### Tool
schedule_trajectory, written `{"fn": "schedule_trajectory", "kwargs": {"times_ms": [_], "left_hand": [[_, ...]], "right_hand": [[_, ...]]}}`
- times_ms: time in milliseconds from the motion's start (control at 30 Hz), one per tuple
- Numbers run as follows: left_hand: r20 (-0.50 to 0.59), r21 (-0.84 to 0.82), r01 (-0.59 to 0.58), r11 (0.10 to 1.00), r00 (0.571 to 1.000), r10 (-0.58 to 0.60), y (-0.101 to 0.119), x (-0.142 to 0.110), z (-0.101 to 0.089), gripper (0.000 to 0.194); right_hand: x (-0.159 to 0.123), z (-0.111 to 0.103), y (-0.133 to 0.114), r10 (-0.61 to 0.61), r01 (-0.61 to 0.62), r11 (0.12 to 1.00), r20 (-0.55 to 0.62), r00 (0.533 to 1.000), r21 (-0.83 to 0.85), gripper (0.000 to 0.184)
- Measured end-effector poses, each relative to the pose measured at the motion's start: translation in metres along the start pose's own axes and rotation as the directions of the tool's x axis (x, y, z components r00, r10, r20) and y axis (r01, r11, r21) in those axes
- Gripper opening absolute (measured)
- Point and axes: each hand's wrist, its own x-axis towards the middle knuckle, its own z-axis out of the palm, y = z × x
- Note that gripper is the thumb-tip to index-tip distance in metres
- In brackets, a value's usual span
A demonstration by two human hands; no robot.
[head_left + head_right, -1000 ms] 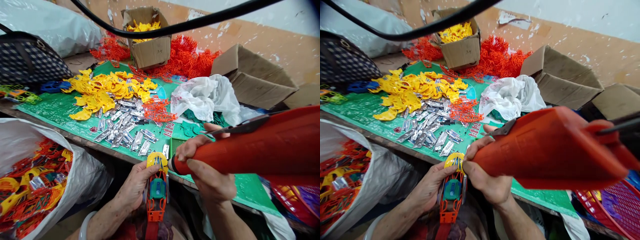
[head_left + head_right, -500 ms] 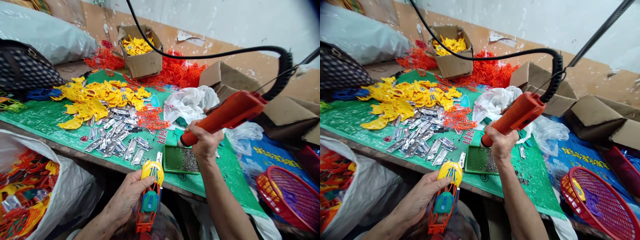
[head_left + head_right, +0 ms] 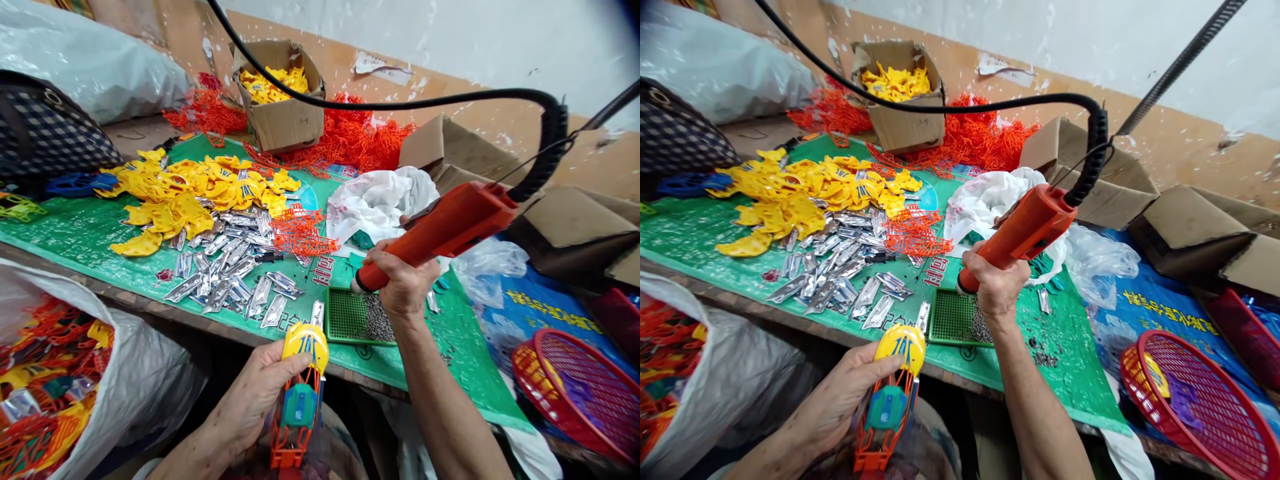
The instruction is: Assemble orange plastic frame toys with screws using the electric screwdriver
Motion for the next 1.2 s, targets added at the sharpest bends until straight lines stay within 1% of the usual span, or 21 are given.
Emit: {"fn": "schedule_trajectory", "kwargs": {"times_ms": [267,367,567,700,833,900,967,1067,1133,1200], "left_hand": [[0.007,-0.039,0.027,0.999,1.0,-0.027,0.002,-0.002,0.003,0.03],[0.01,-0.03,0.033,0.999,0.999,-0.032,0.004,-0.003,0.004,0.029],[-0.01,-0.009,0.044,0.999,0.999,-0.044,0.005,-0.005,0.006,0.029],[-0.017,-0.001,0.029,1.0,0.999,-0.029,0.002,-0.007,0.007,0.028],[-0.059,-0.003,0.001,1.0,0.998,-0.002,0.0,-0.011,0.008,0.029],[-0.072,-0.003,0.0,1.0,0.997,-0.001,-0.001,-0.012,0.008,0.029],[-0.063,-0.011,-0.01,1.0,0.998,0.01,-0.002,-0.012,0.007,0.028],[-0.007,-0.048,-0.04,0.998,0.999,0.04,-0.004,-0.013,0.005,0.029],[0.029,-0.068,-0.048,0.997,0.998,0.05,-0.005,-0.013,0.003,0.03],[0.041,-0.074,-0.049,0.996,0.998,0.052,-0.006,-0.013,0.002,0.027]], "right_hand": [[-0.002,0.0,0.0,-0.007,0.007,1.0,0.017,1.0,-0.014,0.012],[-0.002,0.002,-0.001,-0.01,0.01,0.999,0.005,1.0,-0.031,0.012],[-0.003,0.007,-0.007,-0.019,0.021,0.998,0.024,1.0,-0.064,0.01],[-0.004,0.006,-0.006,-0.027,0.028,0.999,0.031,0.999,-0.028,0.009],[-0.001,0.003,-0.001,-0.039,0.039,0.999,-0.015,0.999,0.019,0.011],[0.001,0.002,-0.003,-0.039,0.04,0.999,-0.037,0.999,0.037,0.012],[0.002,0.001,-0.011,-0.036,0.038,0.996,-0.036,0.999,0.08,0.014],[-0.001,0.001,-0.033,-0.037,0.038,0.982,-0.009,0.999,0.186,0.016],[-0.009,0.001,-0.051,-0.025,0.016,0.969,0.031,0.999,0.248,0.021],[-0.019,0.0,-0.068,0.005,-0.037,0.952,0.104,0.995,0.305,0.028]]}}
